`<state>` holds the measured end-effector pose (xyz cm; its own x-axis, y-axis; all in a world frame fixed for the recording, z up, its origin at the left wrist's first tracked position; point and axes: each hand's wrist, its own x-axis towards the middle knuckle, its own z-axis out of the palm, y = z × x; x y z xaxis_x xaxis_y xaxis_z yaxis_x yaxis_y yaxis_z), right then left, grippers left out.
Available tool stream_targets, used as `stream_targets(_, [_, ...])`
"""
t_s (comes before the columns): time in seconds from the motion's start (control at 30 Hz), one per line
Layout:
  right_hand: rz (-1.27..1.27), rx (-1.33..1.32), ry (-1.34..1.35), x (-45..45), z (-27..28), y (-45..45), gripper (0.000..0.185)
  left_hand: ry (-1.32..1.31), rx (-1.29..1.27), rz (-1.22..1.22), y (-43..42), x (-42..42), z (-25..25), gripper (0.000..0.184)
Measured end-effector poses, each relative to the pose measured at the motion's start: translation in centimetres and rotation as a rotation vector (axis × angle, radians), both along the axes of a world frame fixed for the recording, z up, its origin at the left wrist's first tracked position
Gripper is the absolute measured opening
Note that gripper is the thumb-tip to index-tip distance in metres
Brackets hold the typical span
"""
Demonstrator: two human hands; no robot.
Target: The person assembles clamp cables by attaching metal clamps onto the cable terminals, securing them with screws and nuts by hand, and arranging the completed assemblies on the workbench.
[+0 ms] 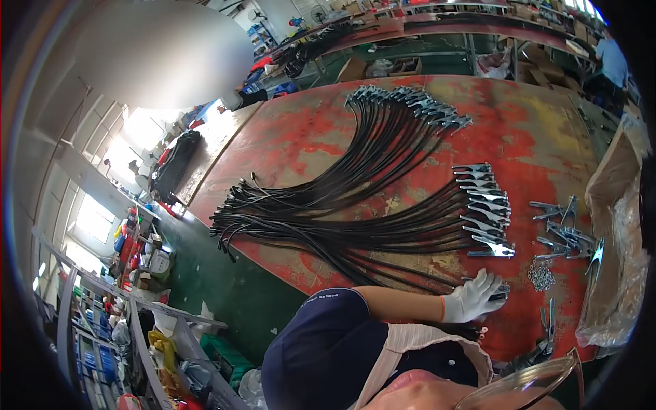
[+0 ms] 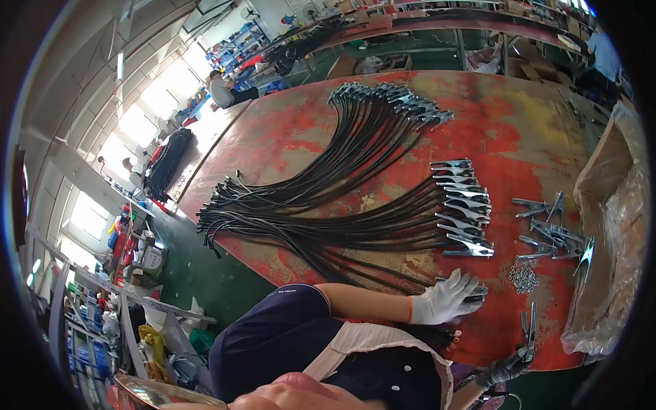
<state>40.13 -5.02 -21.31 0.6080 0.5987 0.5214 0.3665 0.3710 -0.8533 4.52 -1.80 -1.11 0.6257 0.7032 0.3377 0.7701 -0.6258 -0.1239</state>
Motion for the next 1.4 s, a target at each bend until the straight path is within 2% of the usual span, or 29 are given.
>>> stream_targets(0.07, [0.027, 0.011, 0.108, -0.7, 1.4, -0.4, 0.028, 0.056, 0.009, 0.051, -0.6, 0.4, -1.2, 0.042])
stream_targets(0.23, [0.029, 0.000, 0.036, -2.1, 3.1, 0.0, 0.028, 0.078, -0.155, 0.244, -0.4, 1.9, -1.6, 0.046])
stream_targets(0.33, [0.029, 0.002, 0.012, -2.2, 3.5, 0.0, 0.028, 0.123, -0.171, 0.175, 1.4, 1.9, -1.2, 0.044])
stream_targets(0.43, [0.040, 0.006, -0.004, -2.5, 4.0, -0.1, 0.029, 0.085, -0.409, 0.005, 5.1, -1.0, 2.4, 0.040])
stream_targets(0.47, [0.044, 0.006, -0.019, -2.6, 4.3, -0.3, 0.029, -0.013, -0.453, -0.050, 6.2, -1.6, 3.8, 0.034])
stream_targets(0.5, [0.056, 0.008, -0.044, -2.6, 4.5, -0.5, 0.030, 0.055, -0.574, -0.012, 6.9, -1.7, 5.1, 0.029])
stream_targets(0.53, [0.057, 0.011, -0.082, -3.0, 5.1, -0.8, 0.030, 0.085, -0.564, -0.022, 7.0, -2.3, 7.7, 0.023])
stream_targets(0.57, [0.063, 0.006, -0.098, -3.3, 6.2, -1.0, 0.030, -0.002, -0.489, -0.070, 7.5, -2.8, 7.3, 0.021])
stream_targets(0.63, [-0.039, -0.025, -0.267, -3.3, 5.7, -0.8, 0.030, -0.038, -0.525, -0.097, 8.5, -3.3, 6.6, 0.029])
stream_targets(0.7, [-0.049, -0.040, -0.206, -4.6, 8.4, -0.2, 0.026, -0.074, -0.626, -0.120, 9.2, -3.4, 6.7, 0.035])
stream_targets(0.77, [-0.040, -0.029, -0.076, -6.0, 10.4, 0.2, 0.023, -0.002, -0.634, -0.017, 9.8, -3.7, 6.0, 0.042])
stream_targets(0.8, [-0.027, -0.028, 0.021, -6.8, 11.2, 0.0, 0.022, -0.043, -0.416, -0.046, 10.0, -4.1, 3.8, 0.045])
stream_targets(0.83, [-0.007, -0.028, 0.160, -7.3, 11.5, -0.1, 0.020, -0.055, -0.275, 0.041, 8.8, -4.1, 3.0, 0.049])
stream_targets(0.87, [0.008, -0.020, 0.303, -7.7, 11.9, -0.3, 0.019, -0.093, -0.160, 0.025, 8.5, -4.0, 2.9, 0.055])
stream_targets(0.9, [-0.003, -0.041, 0.276, -7.9, 12.2, -0.3, 0.020, -0.069, 0.135, 0.036, 8.2, -3.9, 1.6, 0.068])
stream_targets(0.97, [-0.011, -0.091, 0.224, -7.9, 12.7, -0.4, 0.021, -0.061, 0.114, 0.081, 7.5, -3.9, -0.2, 0.080])
stream_targets(1.0, [-0.012, -0.078, 0.229, -8.0, 12.6, -0.3, 0.022, -0.059, 0.010, 0.085, 7.3, -4.2, -1.2, 0.089])
stream_targets(1.1, [-0.059, -0.098, 0.231, -8.6, 13.6, -0.2, 0.023, -0.082, 0.005, 0.119, 7.8, -3.9, -1.8, 0.094])
stream_targets(1.17, [-0.055, -0.102, 0.210, -8.4, 13.5, -0.2, 0.022, -0.102, 0.028, 0.109, 7.6, -3.9, -2.2, 0.095])
stream_targets(1.23, [-0.063, -0.100, 0.220, -8.5, 13.5, -0.2, 0.022, -0.094, -0.082, 0.069, 6.9, -4.2, -2.0, 0.094])
stream_targets(1.4, [-0.070, -0.094, 0.232, -8.7, 13.7, -0.2, 0.022, -0.046, -0.048, 0.060, 6.2, -4.2, -3.1, 0.093])
